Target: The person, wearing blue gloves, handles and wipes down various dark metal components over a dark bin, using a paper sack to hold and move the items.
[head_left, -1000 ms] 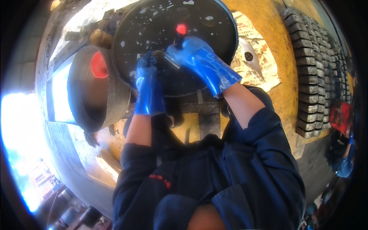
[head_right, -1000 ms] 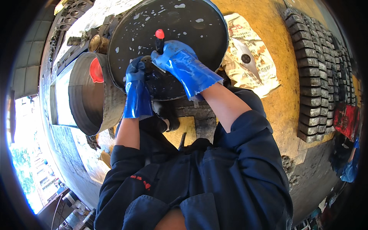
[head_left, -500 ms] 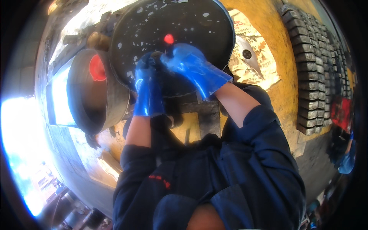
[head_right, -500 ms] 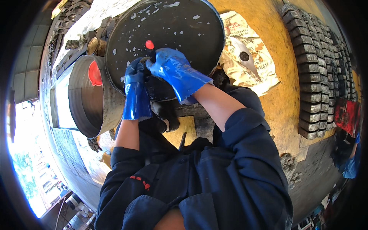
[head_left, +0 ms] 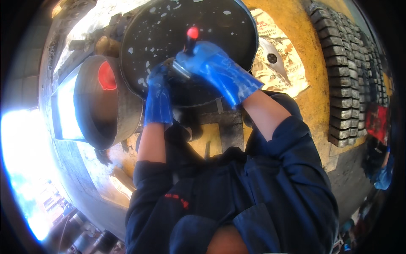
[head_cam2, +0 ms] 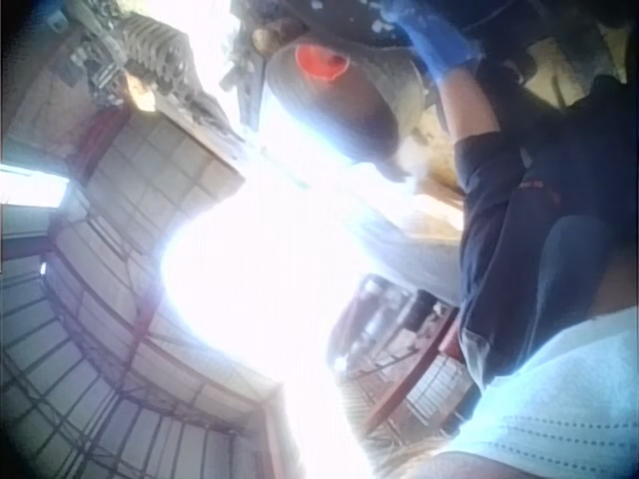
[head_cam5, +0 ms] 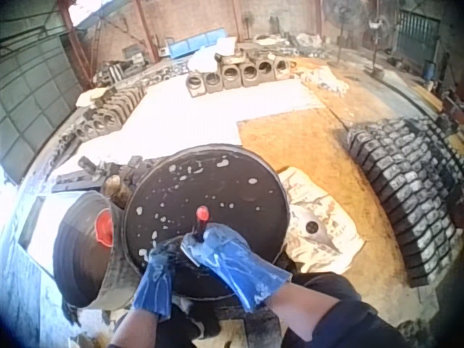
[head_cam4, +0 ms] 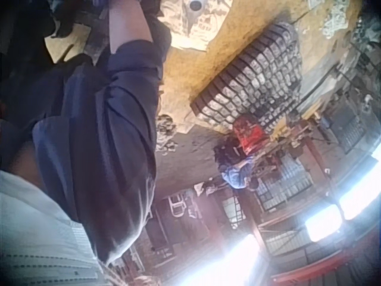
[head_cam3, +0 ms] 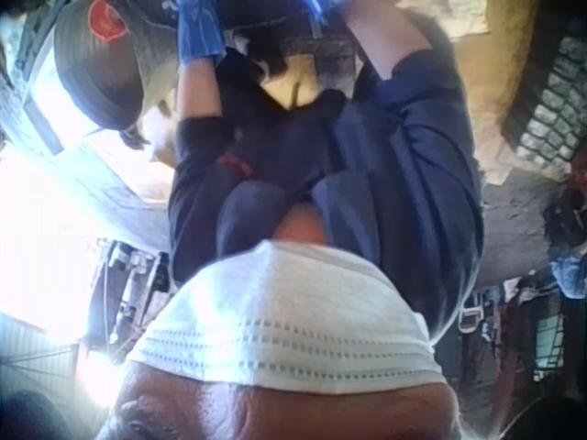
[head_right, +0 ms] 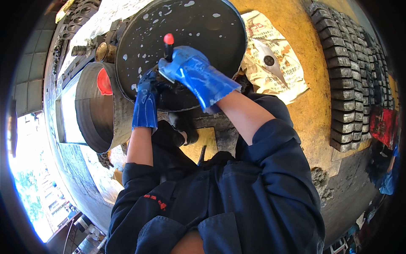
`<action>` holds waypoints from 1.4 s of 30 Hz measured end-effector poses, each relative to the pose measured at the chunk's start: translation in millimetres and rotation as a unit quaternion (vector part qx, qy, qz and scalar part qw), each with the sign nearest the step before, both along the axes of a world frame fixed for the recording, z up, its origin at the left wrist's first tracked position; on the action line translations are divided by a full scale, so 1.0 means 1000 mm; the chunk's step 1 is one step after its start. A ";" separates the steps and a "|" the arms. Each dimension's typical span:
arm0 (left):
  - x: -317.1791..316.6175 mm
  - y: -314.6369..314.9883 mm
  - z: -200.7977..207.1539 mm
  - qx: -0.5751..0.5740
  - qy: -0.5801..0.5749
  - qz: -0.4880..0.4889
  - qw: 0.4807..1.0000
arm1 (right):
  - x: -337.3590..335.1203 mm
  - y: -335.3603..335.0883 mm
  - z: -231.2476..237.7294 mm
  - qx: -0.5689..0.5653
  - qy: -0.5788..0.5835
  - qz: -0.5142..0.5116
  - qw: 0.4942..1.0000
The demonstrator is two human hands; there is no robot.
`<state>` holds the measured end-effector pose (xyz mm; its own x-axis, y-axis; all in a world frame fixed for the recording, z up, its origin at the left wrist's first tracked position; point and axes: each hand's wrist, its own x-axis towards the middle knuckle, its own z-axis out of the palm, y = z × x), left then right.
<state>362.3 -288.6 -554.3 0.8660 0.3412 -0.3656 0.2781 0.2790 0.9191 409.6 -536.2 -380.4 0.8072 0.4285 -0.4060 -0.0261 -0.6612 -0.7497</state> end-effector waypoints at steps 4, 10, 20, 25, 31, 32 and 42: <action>-0.005 -0.036 0.030 -0.008 -0.013 -0.033 0.999 | -0.010 0.003 -0.007 -0.011 -0.037 -0.009 0.999; -0.012 -0.047 0.051 0.005 -0.010 -0.042 0.999 | 0.005 -0.007 0.002 -0.025 -0.051 -0.008 0.998; -0.010 -0.060 0.048 0.032 -0.046 -0.013 0.998 | 0.010 -0.011 -0.002 -0.028 0.000 -0.012 1.000; -0.013 -0.019 0.031 -0.015 0.005 -0.029 0.999 | -0.004 0.012 0.014 -0.018 -0.003 -0.003 1.000; -0.012 -0.060 0.057 0.008 -0.002 -0.019 1.000 | 0.009 -0.009 0.000 -0.046 0.030 0.020 0.998; -0.010 -0.066 0.063 -0.007 0.018 -0.002 1.000 | 0.009 -0.013 0.001 -0.040 0.003 -0.010 0.999; -0.017 -0.040 0.052 0.055 0.000 -0.031 0.998 | -0.005 0.008 -0.023 -0.086 -0.086 -0.001 0.993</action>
<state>345.4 -328.5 -502.2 0.8868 0.3247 -0.3288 0.2919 0.1582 0.9433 404.6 -528.4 -403.3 0.8714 0.3631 -0.3299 0.0905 -0.7799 -0.6193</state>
